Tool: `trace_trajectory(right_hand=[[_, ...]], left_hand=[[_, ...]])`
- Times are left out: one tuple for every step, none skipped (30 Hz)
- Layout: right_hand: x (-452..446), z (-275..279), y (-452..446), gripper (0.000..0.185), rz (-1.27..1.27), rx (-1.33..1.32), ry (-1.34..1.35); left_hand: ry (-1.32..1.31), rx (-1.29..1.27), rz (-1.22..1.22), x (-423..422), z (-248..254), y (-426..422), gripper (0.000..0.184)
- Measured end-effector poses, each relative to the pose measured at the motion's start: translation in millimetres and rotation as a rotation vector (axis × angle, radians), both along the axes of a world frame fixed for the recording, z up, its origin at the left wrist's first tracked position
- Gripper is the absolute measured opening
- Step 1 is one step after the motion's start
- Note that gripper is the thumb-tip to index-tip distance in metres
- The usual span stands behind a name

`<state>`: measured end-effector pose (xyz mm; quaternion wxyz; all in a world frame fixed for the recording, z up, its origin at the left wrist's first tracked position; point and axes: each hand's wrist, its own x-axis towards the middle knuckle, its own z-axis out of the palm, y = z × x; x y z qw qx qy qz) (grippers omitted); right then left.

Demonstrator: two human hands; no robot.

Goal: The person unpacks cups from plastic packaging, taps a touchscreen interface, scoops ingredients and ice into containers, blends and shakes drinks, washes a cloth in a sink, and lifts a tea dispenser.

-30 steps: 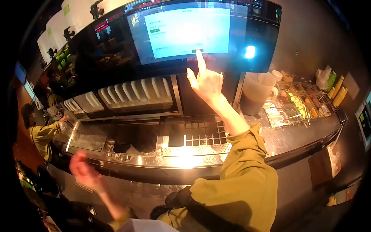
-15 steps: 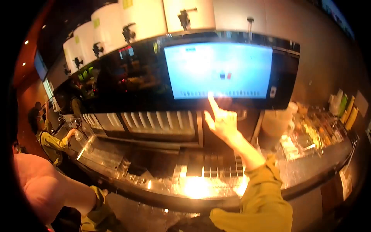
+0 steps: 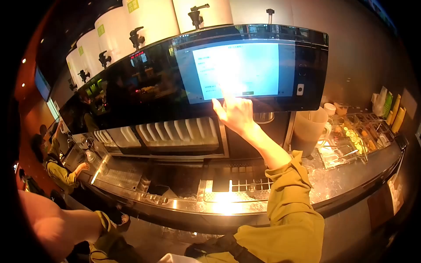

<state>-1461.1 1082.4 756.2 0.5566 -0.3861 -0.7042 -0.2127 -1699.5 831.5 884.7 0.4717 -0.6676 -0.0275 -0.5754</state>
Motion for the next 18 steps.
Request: trace_trajectory(right_hand=[[-2.8,5.7,4.2,0.052,-0.01,0.042,0.002],[-5.3,10.8,8.3,0.052,-0.02,0.081,0.0],[-6.9,14.1,12.7,0.052,-0.023,0.102,0.002],[-8.6,17.3,17.1,0.052,-0.028,0.122,0.003],[-10.3,20.6,21.6,0.052,-0.032,0.143,0.005],[-11.2,20.8,18.4,0.051,-0.031,0.101,0.015],[-11.1,20.9,13.3,0.051,-0.03,0.06,0.025],[-11.1,17.5,-6.2,0.052,0.03,0.031,0.09],[-8.1,4.8,-15.7,0.054,0.043,0.04,0.124],[-3.3,-8.5,-21.9,0.056,0.034,0.003,0.152],[2.4,-23.6,-24.9,0.058,0.02,-0.036,0.181],[9.0,-40.6,-19.6,0.059,0.001,-0.049,0.205],[14.6,-53.0,-13.4,0.058,-0.036,-0.053,0.221],[19.6,-58.6,-10.5,0.059,-0.067,-0.043,0.233],[21.4,-60.3,-9.7,0.059,-0.092,-0.034,0.244],[23.5,-57.8,-11.6,0.059,-0.099,-0.02,0.244],[25.2,-55.9,-10.4,0.059,-0.108,0.0,0.242],[27.6,-54.6,-7.9,0.059,-0.119,-0.015,0.231]], left_hand=[[-0.037,0.04,0.002,3.0,0.0,-2.6,0.027],[-0.096,0.088,-0.009,5.9,-0.7,-4.1,0.026],[-0.165,0.147,-0.035,10.3,-3.3,-4.1,0.025],[-0.255,0.23,-0.109,15.3,-6.3,1.8,0.025],[-0.338,0.333,-0.308,26.5,-12.1,13.9,0.019],[-0.208,0.18,-0.24,12.3,-33.6,8.0,0.014],[-0.148,-0.009,-0.168,5.0,-59.8,2.7,0.01],[-0.223,-0.206,-0.29,12.3,-90.9,-0.4,0.013],[-0.182,-0.555,-0.276,19.5,-104.8,-14.2,0.014],[-0.176,-0.642,-0.653,35.0,-122.1,-0.5,0.016],[-0.006,-0.987,-0.92,32.6,-133.2,-3.5,0.019],[0.09,-1.242,-0.983,38.7,-128.8,-6.9,0.023],[0.163,-1.517,-1.086,42.0,-122.3,-11.6,0.024],[0.248,-1.605,-1.154,41.8,-119.8,-9.5,0.024],[0.333,-1.674,-1.207,44.1,-125.0,-6.6,0.025],[0.412,-1.731,-1.251,45.1,-130.6,-3.4,0.025],[0.474,-1.769,-1.294,46.5,-138.0,0.4,0.025],[0.521,-1.796,-1.332,48.7,-145.7,3.5,0.026]])
